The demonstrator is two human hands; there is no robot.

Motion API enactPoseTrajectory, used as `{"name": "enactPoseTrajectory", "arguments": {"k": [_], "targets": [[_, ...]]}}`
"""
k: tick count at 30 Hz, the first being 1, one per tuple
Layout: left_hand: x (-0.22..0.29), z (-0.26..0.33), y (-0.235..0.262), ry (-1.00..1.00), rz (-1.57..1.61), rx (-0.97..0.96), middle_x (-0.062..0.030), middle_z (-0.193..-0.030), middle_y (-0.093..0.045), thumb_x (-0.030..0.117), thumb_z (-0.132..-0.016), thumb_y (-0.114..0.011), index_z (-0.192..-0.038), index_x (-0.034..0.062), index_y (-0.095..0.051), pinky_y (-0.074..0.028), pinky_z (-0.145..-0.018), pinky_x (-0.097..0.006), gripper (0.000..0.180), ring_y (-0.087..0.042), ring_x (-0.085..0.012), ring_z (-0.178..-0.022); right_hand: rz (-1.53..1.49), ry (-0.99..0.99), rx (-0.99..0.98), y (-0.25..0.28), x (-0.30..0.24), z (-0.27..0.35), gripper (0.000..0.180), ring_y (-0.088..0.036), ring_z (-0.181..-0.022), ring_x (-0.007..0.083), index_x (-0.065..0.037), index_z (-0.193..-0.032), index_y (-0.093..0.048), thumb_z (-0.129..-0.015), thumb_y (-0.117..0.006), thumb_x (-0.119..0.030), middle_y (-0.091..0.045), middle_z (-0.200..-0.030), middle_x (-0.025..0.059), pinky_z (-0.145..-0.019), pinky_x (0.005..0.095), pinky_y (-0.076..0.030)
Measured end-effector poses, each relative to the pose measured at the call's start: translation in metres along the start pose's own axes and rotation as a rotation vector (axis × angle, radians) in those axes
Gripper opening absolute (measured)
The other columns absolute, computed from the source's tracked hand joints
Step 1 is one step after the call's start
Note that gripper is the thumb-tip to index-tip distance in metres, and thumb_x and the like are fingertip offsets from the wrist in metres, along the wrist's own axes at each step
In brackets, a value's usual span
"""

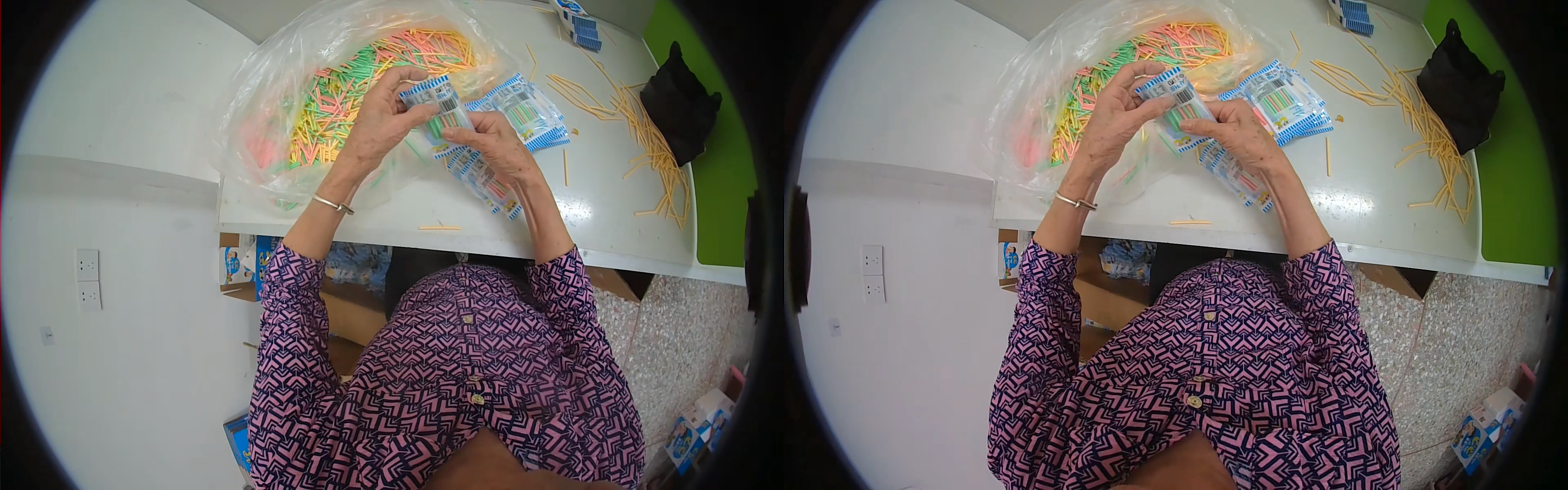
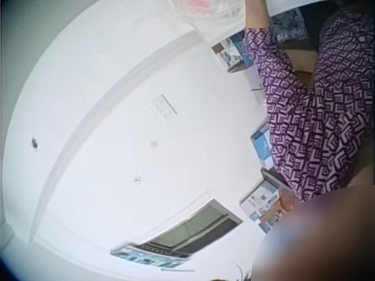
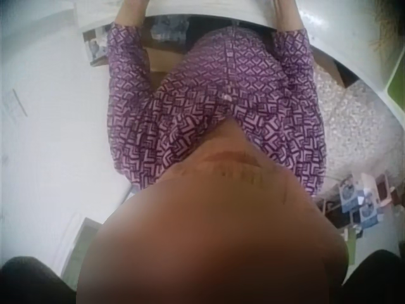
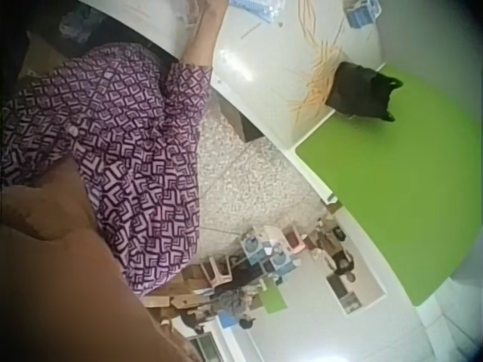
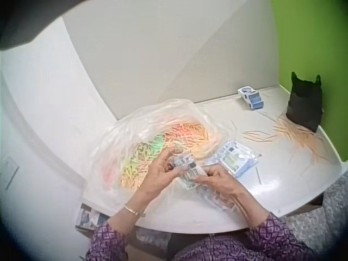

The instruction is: Packing colorful thin sticks from a large bag into individual small blue packets.

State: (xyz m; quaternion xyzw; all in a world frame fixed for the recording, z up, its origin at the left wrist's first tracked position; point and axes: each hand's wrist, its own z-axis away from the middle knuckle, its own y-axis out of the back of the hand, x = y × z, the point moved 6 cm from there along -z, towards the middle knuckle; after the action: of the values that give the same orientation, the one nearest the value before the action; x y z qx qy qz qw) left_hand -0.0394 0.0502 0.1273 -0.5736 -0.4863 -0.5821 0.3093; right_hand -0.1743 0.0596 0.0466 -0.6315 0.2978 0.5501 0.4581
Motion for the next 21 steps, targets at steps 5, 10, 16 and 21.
{"name": "enactPoseTrajectory", "arguments": {"k": [5, 10, 16, 21], "targets": [[0.000, 0.000, 0.003, -0.023, -0.066, -0.009, -0.0095, -0.110, -0.058, 0.003, -0.080, -0.066, -0.122, 0.0009, -0.044, -0.048, -0.083, -0.025, 0.047, -0.058, -0.0122, -0.095, -0.037, 0.003, -0.035, -0.007, -0.002, 0.002, 0.029, -0.060, -0.079, 0.0096, 0.001, -0.101, -0.066, -0.083, -0.067, -0.022, -0.066, -0.089, 0.0056, -0.069, 0.0244, -0.049], [0.010, 0.005, 0.013, -0.002, 0.049, 0.049, -0.0027, -0.089, -0.061, 0.014, -0.084, -0.065, -0.103, 0.0009, -0.058, -0.048, -0.067, -0.022, 0.024, -0.057, -0.0094, -0.079, 0.014, -0.007, -0.036, -0.002, 0.007, 0.001, 0.029, -0.058, -0.073, 0.0079, 0.000, -0.094, -0.068, -0.083, -0.067, -0.027, -0.065, -0.081, 0.0039, -0.066, 0.0236, -0.048], [0.010, 0.007, 0.029, 0.083, -0.101, 0.052, -0.0022, -0.082, -0.064, 0.020, -0.087, -0.062, -0.095, -0.0016, -0.067, -0.049, -0.066, -0.023, 0.023, -0.057, -0.0081, -0.074, 0.168, -0.016, -0.098, -0.009, -0.005, 0.008, 0.031, -0.042, -0.056, 0.0034, -0.003, -0.087, -0.070, -0.081, -0.068, -0.034, -0.054, -0.063, -0.0044, -0.051, 0.0219, -0.031], [0.019, 0.000, 0.022, 0.131, -0.348, -0.233, -0.0024, -0.082, -0.063, 0.018, -0.087, -0.061, -0.097, -0.0025, -0.067, -0.047, -0.065, -0.023, 0.024, -0.056, -0.0076, -0.074, 0.348, -0.102, -0.107, -0.002, 0.003, 0.009, 0.032, -0.039, -0.052, 0.0030, -0.002, -0.077, -0.067, -0.081, -0.069, -0.033, -0.050, -0.059, -0.0056, -0.047, 0.0226, -0.027]]}}
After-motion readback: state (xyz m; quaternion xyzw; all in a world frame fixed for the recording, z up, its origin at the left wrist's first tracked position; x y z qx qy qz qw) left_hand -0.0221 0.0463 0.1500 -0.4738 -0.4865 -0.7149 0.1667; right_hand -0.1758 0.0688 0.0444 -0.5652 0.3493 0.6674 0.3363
